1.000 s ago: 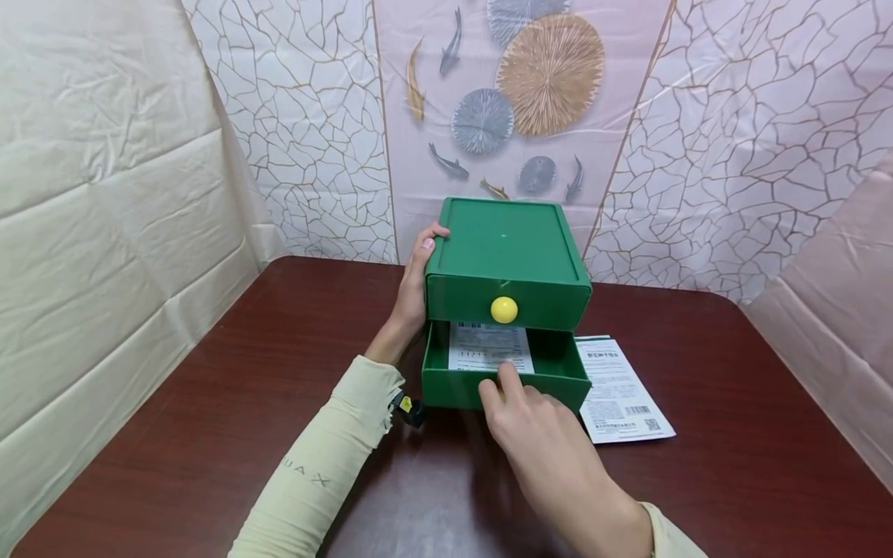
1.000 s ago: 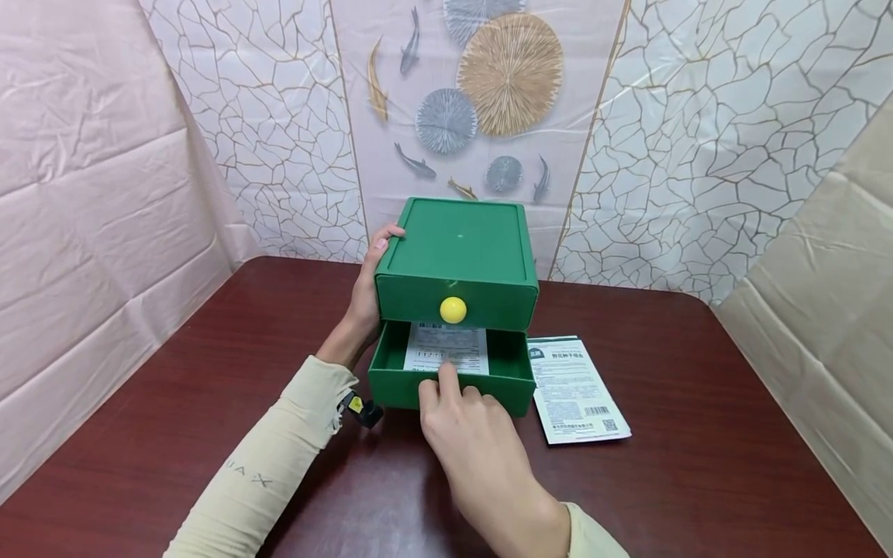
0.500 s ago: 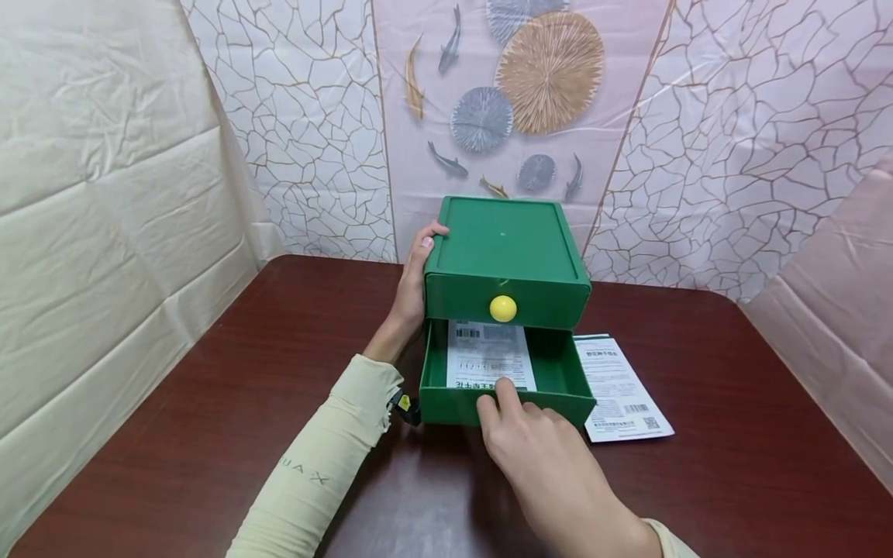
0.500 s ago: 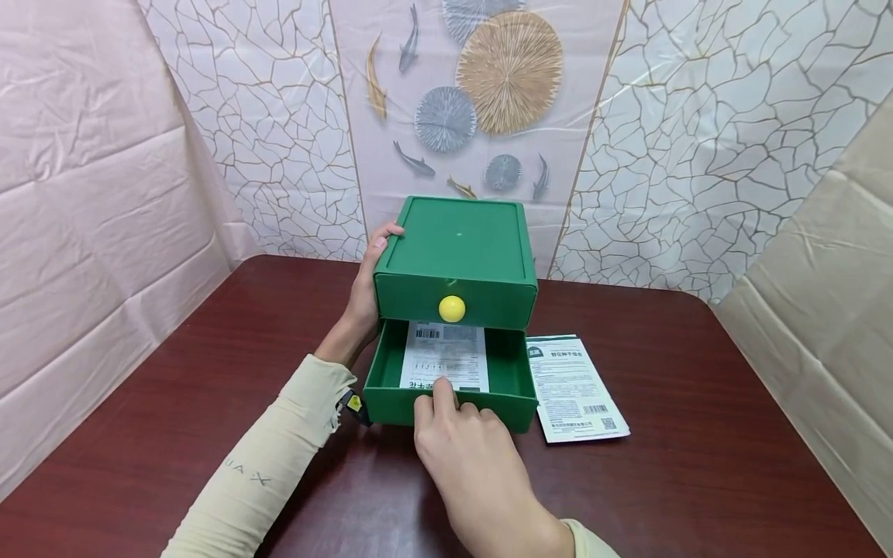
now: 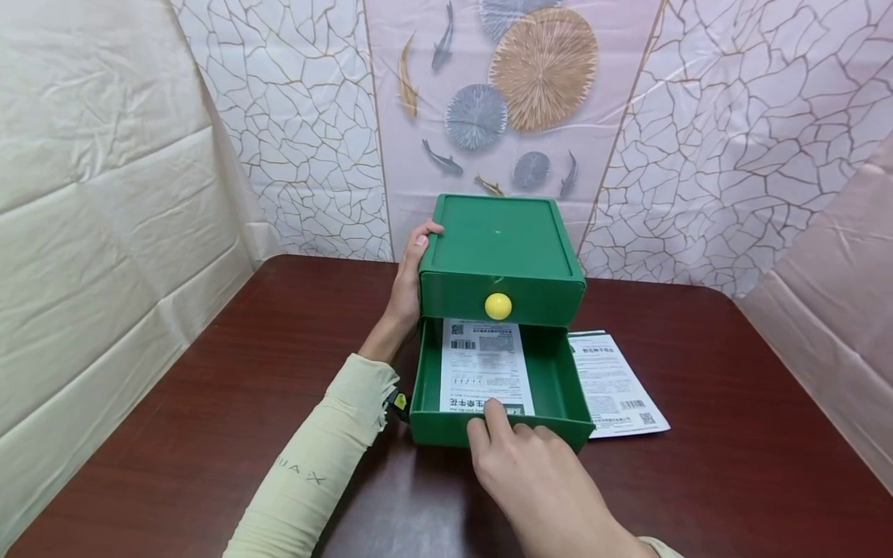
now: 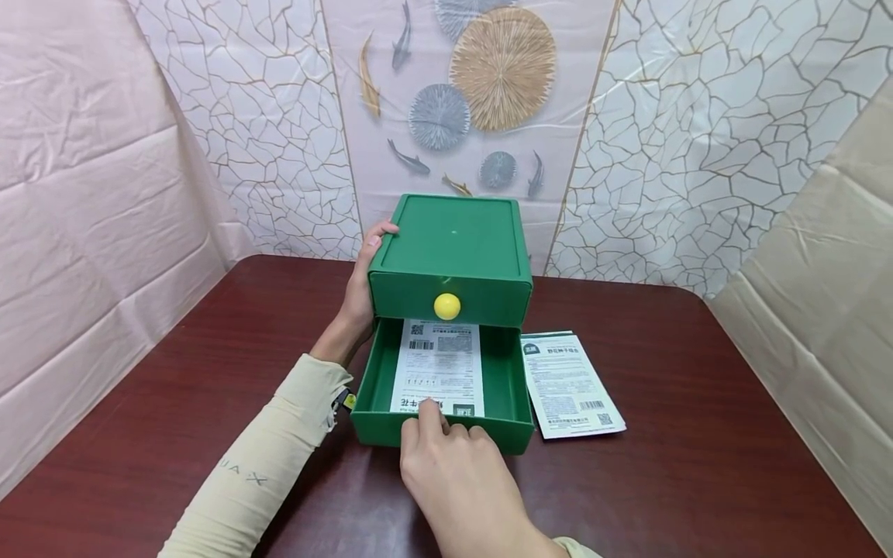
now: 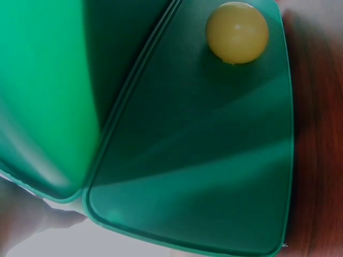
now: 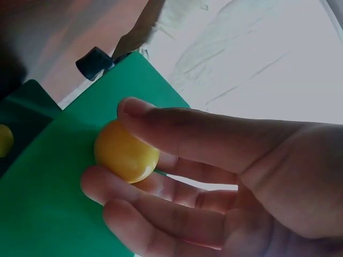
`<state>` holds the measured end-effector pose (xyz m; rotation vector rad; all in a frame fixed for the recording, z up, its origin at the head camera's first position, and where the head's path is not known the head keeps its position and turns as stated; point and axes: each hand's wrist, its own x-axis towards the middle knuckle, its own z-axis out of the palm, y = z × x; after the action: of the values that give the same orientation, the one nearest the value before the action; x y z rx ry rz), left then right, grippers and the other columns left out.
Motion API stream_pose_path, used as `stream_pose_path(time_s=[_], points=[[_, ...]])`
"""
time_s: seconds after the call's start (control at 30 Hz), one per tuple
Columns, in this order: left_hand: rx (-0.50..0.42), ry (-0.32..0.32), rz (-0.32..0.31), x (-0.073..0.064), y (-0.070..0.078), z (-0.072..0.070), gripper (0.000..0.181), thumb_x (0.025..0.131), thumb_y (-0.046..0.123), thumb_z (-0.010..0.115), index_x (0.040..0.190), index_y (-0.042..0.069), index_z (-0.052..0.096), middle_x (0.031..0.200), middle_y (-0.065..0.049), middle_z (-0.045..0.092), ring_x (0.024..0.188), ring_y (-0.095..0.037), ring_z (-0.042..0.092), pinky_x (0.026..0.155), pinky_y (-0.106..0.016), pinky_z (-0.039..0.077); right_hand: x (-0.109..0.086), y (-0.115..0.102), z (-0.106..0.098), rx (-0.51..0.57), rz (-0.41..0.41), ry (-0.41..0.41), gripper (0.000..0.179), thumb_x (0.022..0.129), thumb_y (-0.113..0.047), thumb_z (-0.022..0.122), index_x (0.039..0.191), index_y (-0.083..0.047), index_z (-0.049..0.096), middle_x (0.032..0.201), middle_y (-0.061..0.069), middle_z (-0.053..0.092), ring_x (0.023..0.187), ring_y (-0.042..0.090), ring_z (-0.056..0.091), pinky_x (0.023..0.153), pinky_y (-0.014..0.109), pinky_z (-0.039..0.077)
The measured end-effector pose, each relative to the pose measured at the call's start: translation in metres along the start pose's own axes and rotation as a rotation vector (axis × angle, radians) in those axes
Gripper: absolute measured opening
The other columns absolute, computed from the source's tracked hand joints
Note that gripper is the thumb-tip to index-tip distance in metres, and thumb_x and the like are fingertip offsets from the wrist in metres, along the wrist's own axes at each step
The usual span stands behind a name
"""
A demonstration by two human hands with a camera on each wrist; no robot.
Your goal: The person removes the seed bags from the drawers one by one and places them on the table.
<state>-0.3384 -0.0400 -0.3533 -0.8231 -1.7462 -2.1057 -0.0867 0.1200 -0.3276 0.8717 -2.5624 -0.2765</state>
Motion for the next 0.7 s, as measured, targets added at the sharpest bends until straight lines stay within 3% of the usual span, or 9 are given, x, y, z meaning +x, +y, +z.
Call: stream_pose_path(time_s=[0.43,0.7], points=[[0.005,-0.004,0.000,0.0005,0.0013,-0.0022,0.049,0.109,0.035,0.028,0.141,0.003,0.047,0.170,-0.006,0.029,0.151,-0.025,0.031,0.121,-0.050,0.023,-0.0046,-0.0078,0.0039,-0.027,-0.041,0.048,0.026,0.083,-0.004,0.080,0.085,-0.006,0.055,0.081,0.005,0.045,0.047,0.014,0.040,0.043,0.027,0.035],[0.011,-0.009,-0.015,0.0001,-0.0004,-0.0010,0.047,0.109,0.035,0.028,0.141,0.006,0.047,0.170,-0.005,0.028,0.151,-0.024,0.031,0.121,-0.051,0.023,-0.0073,-0.0089,0.0067,-0.068,-0.074,0.091,0.026,0.081,-0.006,0.079,0.080,-0.008,0.053,0.079,0.003,0.043,0.045,0.012,0.038,0.042,0.027,0.031]])
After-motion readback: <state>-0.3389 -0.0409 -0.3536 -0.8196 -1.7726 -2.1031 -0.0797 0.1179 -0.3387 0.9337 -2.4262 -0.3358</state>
